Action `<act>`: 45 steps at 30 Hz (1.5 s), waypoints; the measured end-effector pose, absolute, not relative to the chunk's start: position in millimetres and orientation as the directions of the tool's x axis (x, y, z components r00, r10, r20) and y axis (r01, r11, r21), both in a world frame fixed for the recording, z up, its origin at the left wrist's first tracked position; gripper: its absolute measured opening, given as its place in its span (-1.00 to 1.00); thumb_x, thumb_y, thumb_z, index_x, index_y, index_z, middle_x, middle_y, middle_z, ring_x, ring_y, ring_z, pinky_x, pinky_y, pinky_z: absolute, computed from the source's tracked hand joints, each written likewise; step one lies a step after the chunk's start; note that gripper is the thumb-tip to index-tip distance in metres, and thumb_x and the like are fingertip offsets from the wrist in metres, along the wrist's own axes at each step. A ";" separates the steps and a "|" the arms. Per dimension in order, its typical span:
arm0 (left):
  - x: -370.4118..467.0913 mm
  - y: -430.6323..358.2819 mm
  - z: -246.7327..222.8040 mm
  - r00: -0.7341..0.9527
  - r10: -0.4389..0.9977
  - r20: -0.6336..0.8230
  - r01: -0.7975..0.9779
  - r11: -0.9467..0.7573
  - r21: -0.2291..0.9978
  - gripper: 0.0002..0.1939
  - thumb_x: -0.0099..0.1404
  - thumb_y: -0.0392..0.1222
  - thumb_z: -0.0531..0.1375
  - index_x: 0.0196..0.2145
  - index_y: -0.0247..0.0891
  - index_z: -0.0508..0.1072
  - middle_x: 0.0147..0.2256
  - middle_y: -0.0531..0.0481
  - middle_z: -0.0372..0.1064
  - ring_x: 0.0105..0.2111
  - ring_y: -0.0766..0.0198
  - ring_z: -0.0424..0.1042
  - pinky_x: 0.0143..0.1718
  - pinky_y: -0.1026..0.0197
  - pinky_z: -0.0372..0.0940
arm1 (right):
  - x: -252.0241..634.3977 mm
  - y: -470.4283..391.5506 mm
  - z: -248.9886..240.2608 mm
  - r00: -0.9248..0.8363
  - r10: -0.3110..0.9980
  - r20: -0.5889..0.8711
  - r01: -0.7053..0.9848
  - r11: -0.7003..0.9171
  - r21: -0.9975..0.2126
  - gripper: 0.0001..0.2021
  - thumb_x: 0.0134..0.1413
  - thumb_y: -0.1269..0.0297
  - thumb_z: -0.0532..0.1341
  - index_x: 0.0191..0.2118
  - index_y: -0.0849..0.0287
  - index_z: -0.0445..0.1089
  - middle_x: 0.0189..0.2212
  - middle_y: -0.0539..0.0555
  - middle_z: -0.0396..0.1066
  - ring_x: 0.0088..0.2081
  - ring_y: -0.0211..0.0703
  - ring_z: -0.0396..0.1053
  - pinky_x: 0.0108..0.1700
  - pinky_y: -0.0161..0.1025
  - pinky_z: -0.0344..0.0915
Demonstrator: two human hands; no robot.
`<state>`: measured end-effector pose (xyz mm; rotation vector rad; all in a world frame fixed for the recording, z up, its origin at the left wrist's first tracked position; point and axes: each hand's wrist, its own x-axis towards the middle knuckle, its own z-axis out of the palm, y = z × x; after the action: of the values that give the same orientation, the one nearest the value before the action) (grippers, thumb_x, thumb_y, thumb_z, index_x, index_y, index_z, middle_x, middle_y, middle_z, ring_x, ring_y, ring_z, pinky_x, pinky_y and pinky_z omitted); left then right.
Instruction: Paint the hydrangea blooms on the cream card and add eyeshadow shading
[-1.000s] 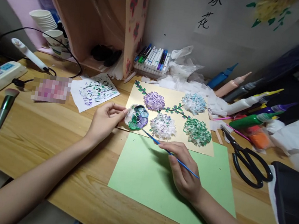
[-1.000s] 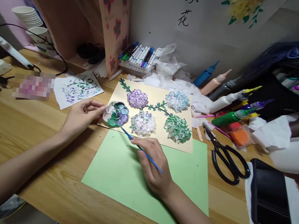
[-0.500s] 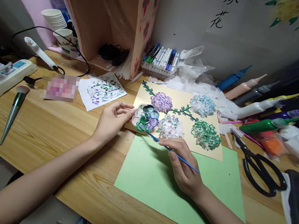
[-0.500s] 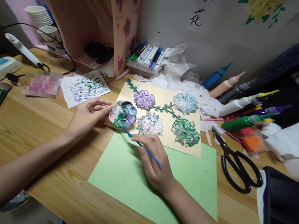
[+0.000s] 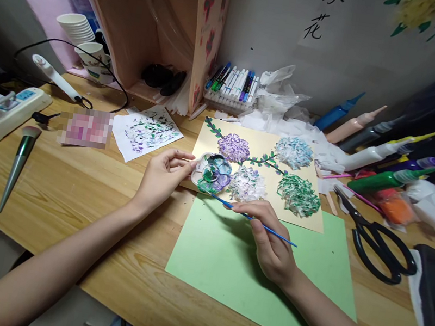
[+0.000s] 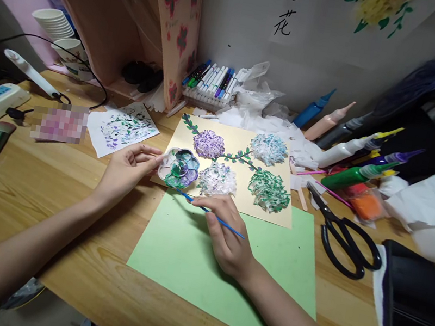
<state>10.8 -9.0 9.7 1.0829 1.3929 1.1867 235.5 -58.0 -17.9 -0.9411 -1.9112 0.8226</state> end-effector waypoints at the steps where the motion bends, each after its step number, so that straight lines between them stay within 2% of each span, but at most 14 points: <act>1: 10.9 -9.6 9.6 -0.128 0.986 -0.108 0.046 0.114 0.992 -0.62 0.01 -0.03 0.32 -0.31 -0.36 0.42 -0.39 -0.05 0.46 -0.44 0.34 0.45 -0.40 0.33 0.36 | 235.6 -57.9 -17.9 -0.357 0.850 0.388 0.299 0.497 -0.814 -0.73 0.25 0.31 -0.08 -0.08 0.05 0.31 -0.19 0.08 0.38 -0.10 -0.10 0.29 -0.08 -0.11 0.22; 8: 11.3 -14.3 10.1 -0.077 0.997 0.003 0.140 0.008 0.990 -0.65 0.06 0.00 0.28 -0.30 -0.34 0.43 -0.30 -0.10 0.46 -0.33 0.28 0.47 -0.26 0.28 0.38 | 235.4 -57.6 -18.1 -0.347 0.860 0.374 0.305 0.481 -0.822 -0.73 0.26 0.28 -0.08 -0.09 0.05 0.32 -0.20 0.09 0.39 -0.10 -0.07 0.31 -0.08 -0.07 0.24; 18: 11.2 -15.3 8.9 -0.049 0.998 0.036 0.174 -0.027 0.984 -0.67 0.11 -0.01 0.25 -0.28 -0.34 0.43 -0.28 -0.11 0.46 -0.31 0.27 0.47 -0.25 0.28 0.38 | 235.5 -57.4 -18.0 -0.316 0.866 0.389 0.289 0.478 -0.829 -0.72 0.26 0.29 -0.09 -0.09 0.04 0.32 -0.21 0.07 0.38 -0.12 -0.09 0.30 -0.09 -0.10 0.23; 39: 10.2 -10.2 7.9 -0.091 0.994 -0.056 0.125 0.067 0.990 -0.66 0.05 0.00 0.29 -0.31 -0.32 0.48 -0.27 -0.12 0.50 -0.30 0.24 0.48 -0.29 0.28 0.38 | 234.2 -57.7 -19.4 -0.315 0.868 0.384 0.300 0.475 -0.827 -0.71 0.27 0.26 -0.12 -0.10 0.05 0.33 -0.21 0.08 0.39 -0.13 -0.07 0.30 -0.08 -0.07 0.22; 45: 8.6 -8.6 8.5 -0.105 0.988 -0.115 0.096 0.125 0.987 -0.65 0.04 0.00 0.30 -0.29 -0.31 0.50 -0.26 -0.12 0.51 -0.29 0.22 0.48 -0.32 0.29 0.38 | 250.6 -59.6 -11.9 -0.076 0.832 0.550 0.282 0.547 -0.788 -0.70 0.26 0.21 -0.12 -0.19 0.03 0.35 -0.29 0.09 0.39 -0.19 -0.02 0.31 -0.16 -0.02 0.20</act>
<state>8.6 -8.6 8.5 1.1447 1.4125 1.1397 250.6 -59.6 -11.9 -0.9583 -1.6334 0.5959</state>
